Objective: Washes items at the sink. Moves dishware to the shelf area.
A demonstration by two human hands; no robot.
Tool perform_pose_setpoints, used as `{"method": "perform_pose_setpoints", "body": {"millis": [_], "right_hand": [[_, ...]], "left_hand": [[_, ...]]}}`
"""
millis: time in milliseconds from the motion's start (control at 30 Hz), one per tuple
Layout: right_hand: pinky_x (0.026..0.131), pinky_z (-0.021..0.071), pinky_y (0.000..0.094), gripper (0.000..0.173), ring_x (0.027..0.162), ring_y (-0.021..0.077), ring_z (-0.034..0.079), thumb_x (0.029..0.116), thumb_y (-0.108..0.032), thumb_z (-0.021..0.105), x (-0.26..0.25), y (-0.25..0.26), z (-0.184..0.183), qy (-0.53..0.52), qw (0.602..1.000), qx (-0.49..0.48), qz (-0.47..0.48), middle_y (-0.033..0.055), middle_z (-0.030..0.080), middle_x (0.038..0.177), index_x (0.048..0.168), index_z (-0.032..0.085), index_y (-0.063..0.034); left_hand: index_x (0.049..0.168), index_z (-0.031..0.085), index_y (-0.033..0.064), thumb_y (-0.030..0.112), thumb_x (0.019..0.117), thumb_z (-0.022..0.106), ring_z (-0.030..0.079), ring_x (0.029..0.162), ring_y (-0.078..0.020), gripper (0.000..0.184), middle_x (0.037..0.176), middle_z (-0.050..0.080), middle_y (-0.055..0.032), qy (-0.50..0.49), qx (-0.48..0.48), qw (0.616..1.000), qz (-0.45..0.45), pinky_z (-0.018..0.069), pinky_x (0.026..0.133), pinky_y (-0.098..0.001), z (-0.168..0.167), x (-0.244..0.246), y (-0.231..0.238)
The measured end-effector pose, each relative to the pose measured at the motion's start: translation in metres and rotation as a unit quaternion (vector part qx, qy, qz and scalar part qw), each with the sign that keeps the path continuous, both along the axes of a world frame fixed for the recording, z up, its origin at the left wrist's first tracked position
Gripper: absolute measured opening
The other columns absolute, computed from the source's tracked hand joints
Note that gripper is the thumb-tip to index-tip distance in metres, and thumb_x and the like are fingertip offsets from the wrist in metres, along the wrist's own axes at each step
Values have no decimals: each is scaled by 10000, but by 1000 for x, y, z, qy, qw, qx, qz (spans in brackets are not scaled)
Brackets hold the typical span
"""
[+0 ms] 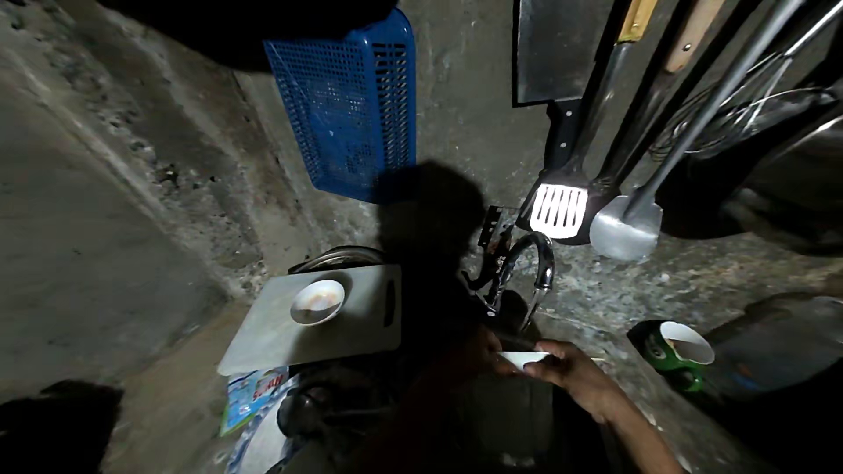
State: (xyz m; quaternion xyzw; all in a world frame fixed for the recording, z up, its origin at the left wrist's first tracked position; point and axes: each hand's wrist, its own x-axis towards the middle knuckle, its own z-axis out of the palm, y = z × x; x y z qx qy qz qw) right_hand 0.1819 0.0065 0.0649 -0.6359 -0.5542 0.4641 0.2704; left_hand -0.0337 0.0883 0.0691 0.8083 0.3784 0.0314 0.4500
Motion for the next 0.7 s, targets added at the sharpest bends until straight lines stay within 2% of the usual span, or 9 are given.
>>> {"method": "perform_pose_setpoints", "body": {"millis": [133,233,267,333,400,467,533,633,700], "right_hand": [[612,464,186,130,626,-5,526,892,-90,724,-12,-41,-22,104,966,146,-184,-75,563,693,819,617,-94],[631,466,183,106,633,-17,523,886,-41,720,-38,-60,-19,78,948,176,-255,-50,572,696,826,636,-18],[647,473,189,107,645,-13,526,894,-42,719,-46,-66,-18,63,942,180,-276,-33,577,707,851,636,12],[679,504,241,156,682,35,567,914,-67,702,-63,-82,-19,22,935,202,-291,42,620,750,913,646,78],[758,574,306,209,778,130,664,937,-69,665,-84,-95,-22,-28,940,220,-259,145,698,860,1004,674,128],[891,576,421,309,952,283,714,952,-73,661,-104,-103,-20,-47,964,174,-195,245,719,1058,1177,668,139],[1009,547,400,333,1101,269,698,957,-64,646,-103,-95,-25,20,985,136,-106,226,704,1198,1247,660,99],[894,583,353,167,934,165,710,975,-51,622,-74,-38,-32,86,991,64,-84,126,738,1017,1074,714,49],[869,582,349,169,902,171,703,1011,-64,603,-61,10,-18,40,995,-6,-90,132,712,1020,1107,692,43]], "left_hand": [[1095,727,-10,469,967,647,636,1149,-378,502,1138,696,-227,-84,203,973,74,460,1046,-554,-40,19,-17],[928,727,-82,245,980,570,697,980,-389,366,986,709,-257,-241,350,856,293,541,941,-485,-90,70,-41],[1019,710,-102,238,986,570,680,1031,-386,369,1059,693,-273,-249,293,860,334,531,964,-466,-94,81,-46],[1353,569,-97,218,1019,574,558,1275,-350,459,1346,586,-283,-231,16,904,360,431,1102,-433,-74,84,-50],[1425,467,-88,145,1046,544,538,1246,-298,452,1371,546,-265,-176,-182,907,337,427,1070,-412,-45,72,-43],[1380,494,-103,133,1073,491,573,1173,-289,387,1307,577,-256,-51,-182,949,254,450,1021,-399,-23,46,-38],[1463,465,-57,222,1090,473,526,1348,-319,466,1451,532,-247,71,-107,972,195,407,1134,-437,-9,18,-36],[1533,378,-28,287,1107,435,456,1418,-349,533,1520,464,-250,123,-78,967,210,357,1175,-478,-12,4,-24],[1525,400,-12,341,1109,433,477,1397,-352,547,1499,486,-248,94,-87,965,228,364,1162,-487,-15,0,-18]]}}
